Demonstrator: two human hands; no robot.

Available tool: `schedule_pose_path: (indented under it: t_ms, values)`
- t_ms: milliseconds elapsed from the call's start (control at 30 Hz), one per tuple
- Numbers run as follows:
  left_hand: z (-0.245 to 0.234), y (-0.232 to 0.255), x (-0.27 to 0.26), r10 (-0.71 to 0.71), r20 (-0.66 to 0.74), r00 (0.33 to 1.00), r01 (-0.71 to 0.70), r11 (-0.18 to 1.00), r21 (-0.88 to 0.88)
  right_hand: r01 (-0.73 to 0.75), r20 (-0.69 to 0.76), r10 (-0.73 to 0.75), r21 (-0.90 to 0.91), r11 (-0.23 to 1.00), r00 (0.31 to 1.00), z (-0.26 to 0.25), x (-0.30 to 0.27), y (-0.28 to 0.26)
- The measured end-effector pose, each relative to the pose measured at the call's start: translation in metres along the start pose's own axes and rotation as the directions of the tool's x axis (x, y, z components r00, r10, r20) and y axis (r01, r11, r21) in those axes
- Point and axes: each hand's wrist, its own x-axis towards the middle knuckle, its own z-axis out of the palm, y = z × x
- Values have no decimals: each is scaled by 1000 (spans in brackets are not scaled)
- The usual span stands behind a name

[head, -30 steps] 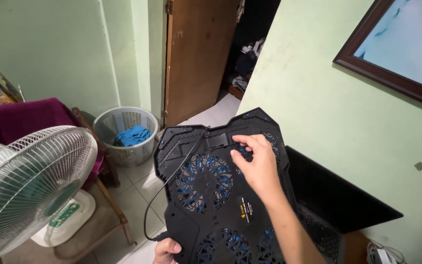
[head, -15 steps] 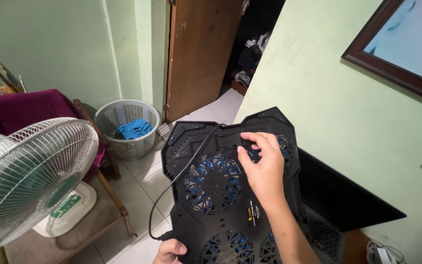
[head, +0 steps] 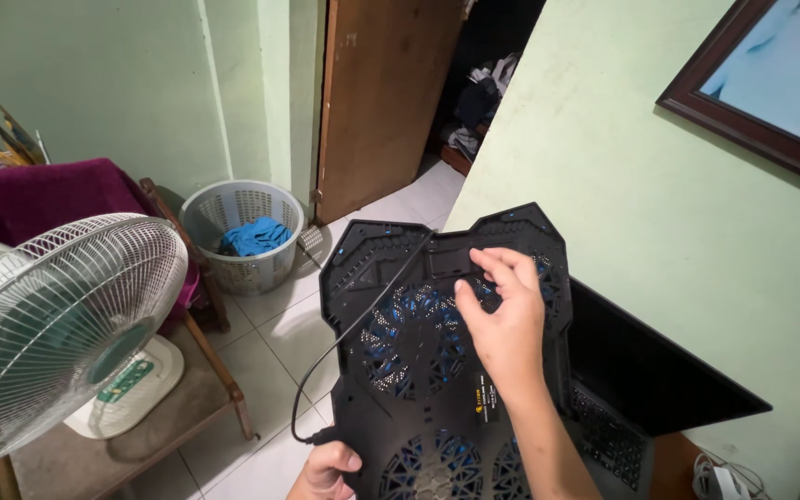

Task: Moving a laptop and its cooling pad on a desk.

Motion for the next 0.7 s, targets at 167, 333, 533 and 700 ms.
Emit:
schedule_pose_path:
  t_ms: [167, 333, 533, 700]
  values:
    - [59, 4, 73, -132, -623, 771, 200, 979, 40, 94, 61, -87, -126, 988, 994, -4, -16, 14]
    - [45, 2, 70, -116, -604, 789, 174, 984, 38, 158, 101, -137, -246, 956, 985, -9, -31, 0]
    - [68, 2, 101, -13, -661, 750, 71, 996, 61, -155, 250, 103, 199, 968, 963, -76, -57, -28]
    - [43, 17, 85, -6, -582, 813, 22, 1000, 20, -96, 488, 206, -242, 966, 848, -196, -62, -2]
